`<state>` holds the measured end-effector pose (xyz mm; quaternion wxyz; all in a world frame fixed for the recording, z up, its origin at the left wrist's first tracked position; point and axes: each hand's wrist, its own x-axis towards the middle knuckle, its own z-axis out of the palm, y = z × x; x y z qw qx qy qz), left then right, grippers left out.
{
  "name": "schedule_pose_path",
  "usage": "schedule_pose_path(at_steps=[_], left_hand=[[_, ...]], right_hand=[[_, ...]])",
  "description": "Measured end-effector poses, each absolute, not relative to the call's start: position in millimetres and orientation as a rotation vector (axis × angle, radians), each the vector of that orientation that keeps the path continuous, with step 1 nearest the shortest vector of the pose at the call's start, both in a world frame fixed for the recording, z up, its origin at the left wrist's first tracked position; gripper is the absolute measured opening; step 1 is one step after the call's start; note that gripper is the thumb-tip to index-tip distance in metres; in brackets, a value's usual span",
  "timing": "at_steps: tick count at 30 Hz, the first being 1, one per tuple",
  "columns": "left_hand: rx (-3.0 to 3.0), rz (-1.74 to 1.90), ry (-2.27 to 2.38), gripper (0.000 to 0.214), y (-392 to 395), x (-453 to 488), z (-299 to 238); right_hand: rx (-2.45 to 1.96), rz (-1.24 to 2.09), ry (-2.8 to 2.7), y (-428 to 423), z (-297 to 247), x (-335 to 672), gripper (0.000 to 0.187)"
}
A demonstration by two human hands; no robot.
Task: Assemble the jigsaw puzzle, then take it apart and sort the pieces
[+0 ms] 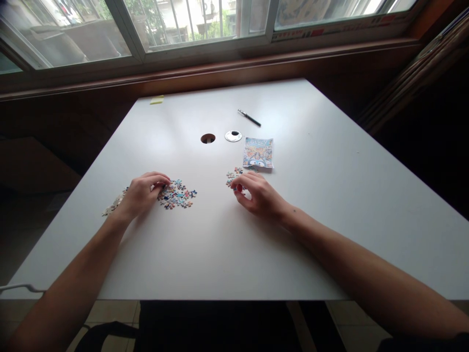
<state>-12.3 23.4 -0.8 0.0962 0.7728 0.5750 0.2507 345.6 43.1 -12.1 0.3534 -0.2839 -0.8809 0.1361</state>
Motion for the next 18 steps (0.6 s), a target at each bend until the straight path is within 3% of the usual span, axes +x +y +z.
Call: schedule_pose_path(at_steps=[6, 9, 13, 16, 18], left_hand=[[2.282, 0.499, 2.270, 0.023, 15.1, -31.2, 20.5], [2.064, 0.112, 2.485, 0.049, 9.3, -51.7, 29.4], [1.913, -0.169, 2.382, 0.075, 4.7, -74.0, 32.1], [1.940, -0.169, 2.277, 0.073, 3.1, -84.0, 32.3], [1.980, -0.130, 2.220, 0.060, 2.5, -88.4, 33.1]], right_hand=[[-0.723, 0.335, -2.280, 43.7, -11.3, 345.3, 0.014], [-0.719, 0.337, -2.282, 43.2, -11.0, 344.9, 0.014], [-0.730, 0.363, -2.282, 42.2, -11.9, 345.1, 0.015], [-0.736, 0.372, -2.284, 41.7, -12.0, 345.4, 0.016], [-0.734, 0.372, -2.284, 41.5, -11.7, 345.4, 0.015]])
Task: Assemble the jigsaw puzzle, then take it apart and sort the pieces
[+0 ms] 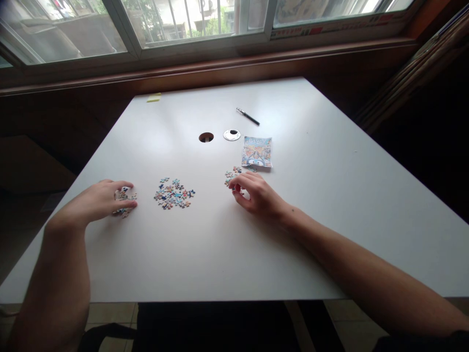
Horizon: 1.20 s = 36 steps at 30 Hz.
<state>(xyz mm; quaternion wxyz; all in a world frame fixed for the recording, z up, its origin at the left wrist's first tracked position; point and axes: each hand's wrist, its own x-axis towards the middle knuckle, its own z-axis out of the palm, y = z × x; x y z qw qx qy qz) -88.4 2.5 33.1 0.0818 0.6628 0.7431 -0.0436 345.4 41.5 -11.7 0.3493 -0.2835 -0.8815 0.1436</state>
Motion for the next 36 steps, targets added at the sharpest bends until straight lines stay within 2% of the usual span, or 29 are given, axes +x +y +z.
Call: schedule_pose_path(at_steps=[4, 9, 36], left_hand=[[1.963, -0.043, 2.193, 0.035, 2.9, -93.4, 33.6], [1.882, 0.020, 2.221, 0.022, 4.9, -95.7, 29.8], [1.870, 0.141, 2.302, 0.017, 4.1, -84.3, 38.3]], right_hand=[[-0.743, 0.371, -2.284, 41.3, -11.5, 345.1, 0.016], [-0.742, 0.369, -2.285, 40.7, -10.8, 344.6, 0.016], [-0.733, 0.376, -2.283, 41.2, -12.5, 345.0, 0.015]])
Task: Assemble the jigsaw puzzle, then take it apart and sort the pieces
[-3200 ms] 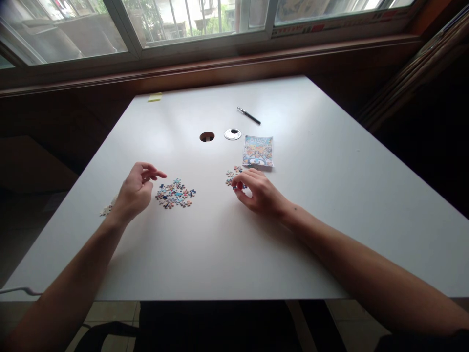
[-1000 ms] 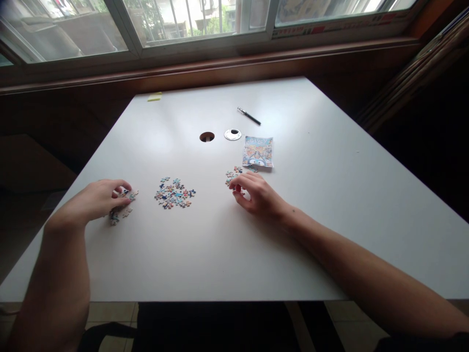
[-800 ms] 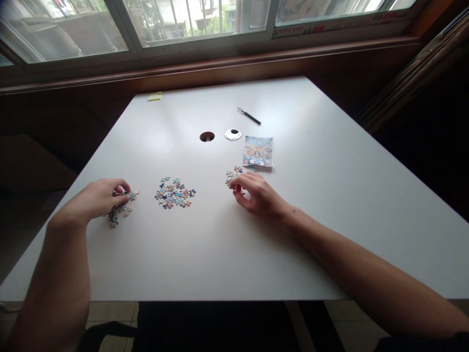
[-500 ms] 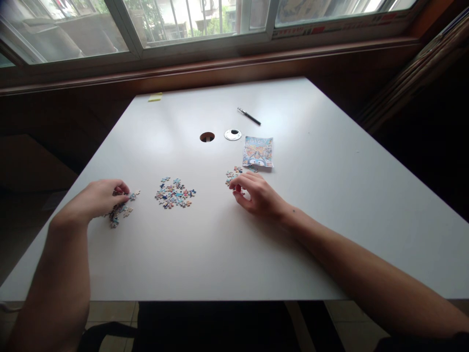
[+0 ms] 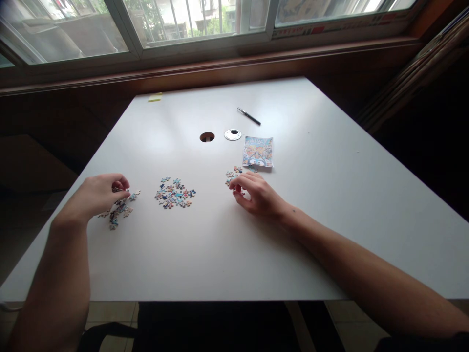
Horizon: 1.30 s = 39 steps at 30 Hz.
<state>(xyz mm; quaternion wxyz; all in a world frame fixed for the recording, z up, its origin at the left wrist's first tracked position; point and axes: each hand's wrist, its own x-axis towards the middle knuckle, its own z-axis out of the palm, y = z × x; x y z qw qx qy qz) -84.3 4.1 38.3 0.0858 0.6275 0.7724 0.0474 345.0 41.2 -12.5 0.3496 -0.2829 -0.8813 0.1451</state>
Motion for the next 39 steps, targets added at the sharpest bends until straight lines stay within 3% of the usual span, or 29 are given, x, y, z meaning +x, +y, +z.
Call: schedule_pose_path(at_steps=[23, 30, 34, 39], left_hand=[[1.882, 0.658, 2.380, 0.014, 2.8, -66.6, 48.2], [1.737, 0.932, 2.151, 0.027, 3.8, -51.5, 45.9], [1.566, 1.106, 1.760, 0.034, 5.7, -30.3, 36.5], [1.353, 1.139, 1.306, 0.036, -3.4, 21.1, 23.2]], right_hand=[[-0.713, 0.379, -2.289, 40.1, -11.5, 344.2, 0.013], [-0.707, 0.389, -2.290, 38.9, -12.3, 343.4, 0.012], [-0.682, 0.575, -2.259, 30.6, -10.3, 339.3, 0.009], [-0.776, 1.197, -2.189, 12.8, -5.7, 329.7, 0.013]])
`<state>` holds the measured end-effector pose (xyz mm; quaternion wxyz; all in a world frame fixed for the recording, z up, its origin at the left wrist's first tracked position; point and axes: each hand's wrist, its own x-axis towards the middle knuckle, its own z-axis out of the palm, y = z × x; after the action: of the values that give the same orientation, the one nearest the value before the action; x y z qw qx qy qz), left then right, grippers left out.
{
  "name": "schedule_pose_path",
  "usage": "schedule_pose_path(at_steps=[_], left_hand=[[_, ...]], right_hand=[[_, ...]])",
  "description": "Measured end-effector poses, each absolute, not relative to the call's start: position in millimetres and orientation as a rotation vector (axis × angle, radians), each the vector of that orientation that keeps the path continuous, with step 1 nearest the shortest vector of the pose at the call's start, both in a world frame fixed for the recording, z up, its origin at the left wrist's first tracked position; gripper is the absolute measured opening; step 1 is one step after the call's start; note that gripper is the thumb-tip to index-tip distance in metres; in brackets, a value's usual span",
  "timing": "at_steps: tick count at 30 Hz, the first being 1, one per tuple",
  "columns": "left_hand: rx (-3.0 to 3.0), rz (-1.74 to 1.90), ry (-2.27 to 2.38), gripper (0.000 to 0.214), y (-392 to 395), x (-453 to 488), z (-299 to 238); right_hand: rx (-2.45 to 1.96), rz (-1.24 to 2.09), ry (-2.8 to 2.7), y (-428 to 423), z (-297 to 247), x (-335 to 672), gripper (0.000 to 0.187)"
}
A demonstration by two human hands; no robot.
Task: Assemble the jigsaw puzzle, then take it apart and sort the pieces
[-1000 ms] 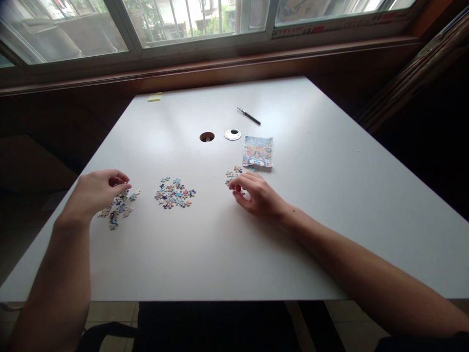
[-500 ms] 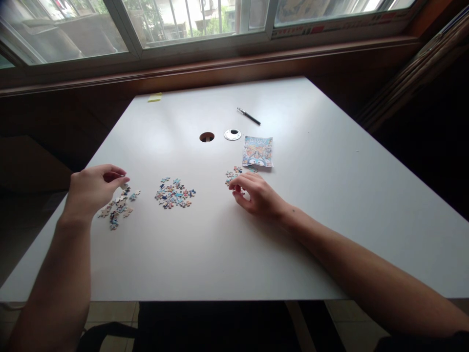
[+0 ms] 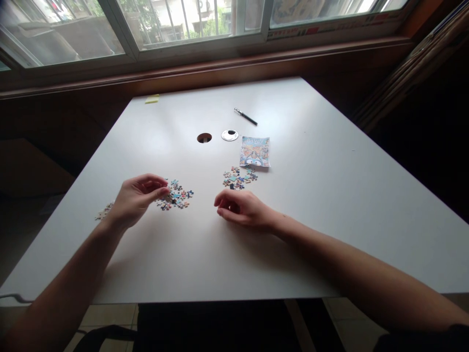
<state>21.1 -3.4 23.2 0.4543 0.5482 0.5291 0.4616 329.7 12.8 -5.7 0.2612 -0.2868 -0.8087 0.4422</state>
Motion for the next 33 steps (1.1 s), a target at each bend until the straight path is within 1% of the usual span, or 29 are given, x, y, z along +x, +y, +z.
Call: schedule_pose_path(at_steps=[5, 8, 12, 14, 19, 27, 33], left_hand=[[1.245, 1.139, 1.064, 0.026, -23.5, 76.2, 13.4], [1.252, 1.125, 0.980, 0.022, -30.8, 96.6, 7.5], [1.283, 1.066, 0.908, 0.020, -32.5, 102.5, -1.4], [1.297, 1.022, 0.879, 0.020, -32.6, 100.4, -4.3], [1.294, 0.960, 0.858, 0.021, -33.1, 96.1, -6.6], [1.201, 1.054, 0.964, 0.023, -27.4, 92.6, -8.2], [1.160, 1.046, 0.963, 0.023, -28.7, 91.7, -11.9]], right_hand=[[-0.791, 1.689, -1.947, -1.5, -3.5, 317.8, 0.024], [-0.790, 1.830, -1.845, -6.1, -4.6, 311.9, 0.030], [-0.845, 1.794, -1.808, -7.7, -6.1, 307.4, 0.022], [-0.847, 1.752, -1.804, -7.3, -6.5, 306.6, 0.021], [-0.810, 1.813, -1.683, -5.2, -6.3, 307.8, 0.030], [-0.732, 1.955, -1.354, 11.5, -4.0, 321.4, 0.035], [-0.716, 1.934, -1.287, 15.8, -4.7, 327.6, 0.033]])
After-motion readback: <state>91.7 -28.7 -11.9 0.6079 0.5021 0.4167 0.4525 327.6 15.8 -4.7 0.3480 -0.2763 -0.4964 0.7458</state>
